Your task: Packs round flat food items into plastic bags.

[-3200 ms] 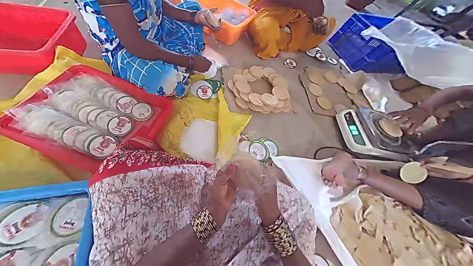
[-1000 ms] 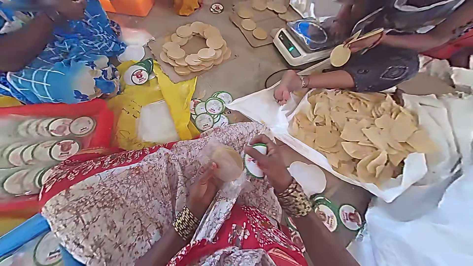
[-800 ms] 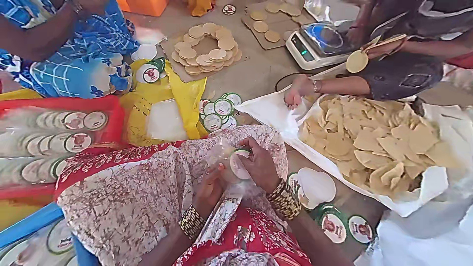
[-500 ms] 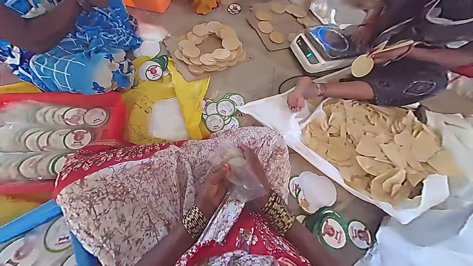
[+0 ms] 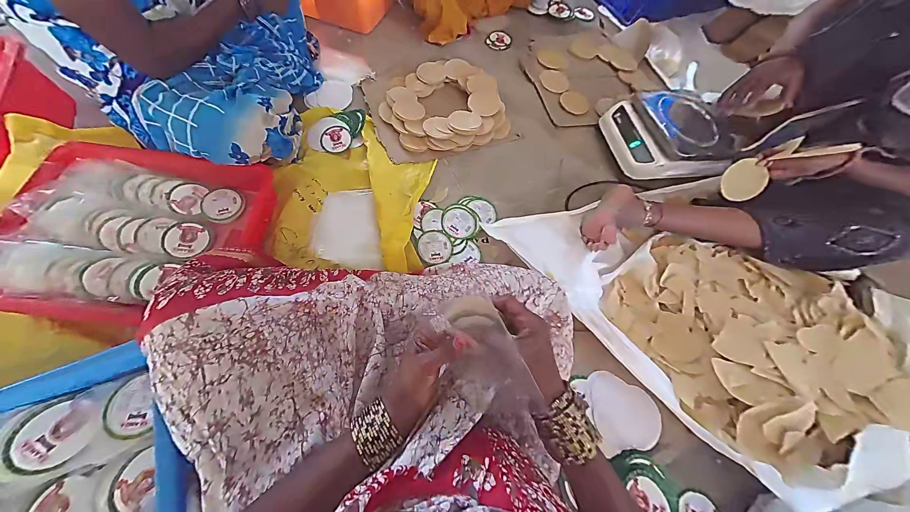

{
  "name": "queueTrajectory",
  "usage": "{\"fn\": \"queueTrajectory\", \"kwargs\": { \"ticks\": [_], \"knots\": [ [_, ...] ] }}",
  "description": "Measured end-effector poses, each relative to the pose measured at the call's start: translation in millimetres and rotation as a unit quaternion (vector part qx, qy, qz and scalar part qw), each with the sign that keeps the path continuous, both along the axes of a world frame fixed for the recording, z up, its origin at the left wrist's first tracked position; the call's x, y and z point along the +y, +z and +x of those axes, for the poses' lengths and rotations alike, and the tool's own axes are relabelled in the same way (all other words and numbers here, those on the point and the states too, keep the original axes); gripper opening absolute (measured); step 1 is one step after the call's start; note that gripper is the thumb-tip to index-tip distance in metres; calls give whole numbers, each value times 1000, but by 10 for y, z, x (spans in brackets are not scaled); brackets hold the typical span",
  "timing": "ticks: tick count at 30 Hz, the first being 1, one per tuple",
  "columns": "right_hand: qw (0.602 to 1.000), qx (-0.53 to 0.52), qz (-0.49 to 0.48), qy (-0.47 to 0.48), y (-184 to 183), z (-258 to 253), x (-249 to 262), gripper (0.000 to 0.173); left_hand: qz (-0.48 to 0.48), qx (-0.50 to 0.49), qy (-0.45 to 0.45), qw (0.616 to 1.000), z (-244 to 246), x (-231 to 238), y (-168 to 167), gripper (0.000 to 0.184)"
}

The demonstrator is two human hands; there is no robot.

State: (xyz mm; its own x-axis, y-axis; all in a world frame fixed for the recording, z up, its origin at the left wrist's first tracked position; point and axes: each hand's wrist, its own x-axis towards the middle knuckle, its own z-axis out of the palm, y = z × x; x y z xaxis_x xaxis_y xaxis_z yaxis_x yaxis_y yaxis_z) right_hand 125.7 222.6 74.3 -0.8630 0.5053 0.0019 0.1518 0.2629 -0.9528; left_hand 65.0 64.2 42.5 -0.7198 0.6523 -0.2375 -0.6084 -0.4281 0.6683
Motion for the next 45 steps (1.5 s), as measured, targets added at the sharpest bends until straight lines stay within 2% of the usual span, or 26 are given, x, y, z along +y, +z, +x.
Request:
{"fn": "queueTrajectory", "kwargs": {
  "ticks": [2,3,5,7,9,12,14,16,18,22,24,28,32,35,38,41,45],
  "knots": [
    [995,97,33,-11,-5,74,23,19,-14,39,29,999,-31,-16,79,7],
    [991,108,73,-16,-30,111,41,20,-28,71,40,996,-70,-26,97,11],
    [984,56,166,-19,-116,177,53,21,-57,186,33,980,-178,-67,61,23],
    [970,-8,244,-9,-227,208,42,24,-96,312,33,945,-261,-102,43,19],
    [963,-19,267,-24,-307,198,46,22,-131,408,48,902,-285,-136,127,18],
    [968,-11,249,-30,-368,166,83,21,-129,507,55,851,-297,-225,349,22],
    [978,-9,210,4,-400,181,99,32,-119,554,70,821,-303,-284,467,19],
    [983,-26,178,16,-334,181,52,29,-115,588,89,795,-293,-338,569,17],
    [985,-29,172,11,-255,163,7,22,-99,608,103,781,-293,-371,659,17],
    [983,-37,182,15,-219,199,12,24,-85,631,119,762,-265,-446,770,17],
    [989,-11,146,14,-262,217,23,21,-80,643,121,752,-262,-480,774,16],
    [995,91,-27,18,-340,270,36,21,-69,647,114,751,-257,-537,740,14],
    [987,117,-94,-51,-409,306,10,28,-48,649,116,750,-246,-568,687,17],
    [992,97,-65,-47,-438,323,-13,24,-41,636,102,764,-222,-597,640,16],
    [997,70,15,-6,-509,317,-35,10,-53,601,87,793,-186,-606,602,31],
    [992,53,101,60,-560,308,-59,14,-59,572,73,815,-169,-619,593,39],
    [982,23,181,58,-558,266,-138,19,-51,543,91,834,-108,-620,566,29]
  ]
}}
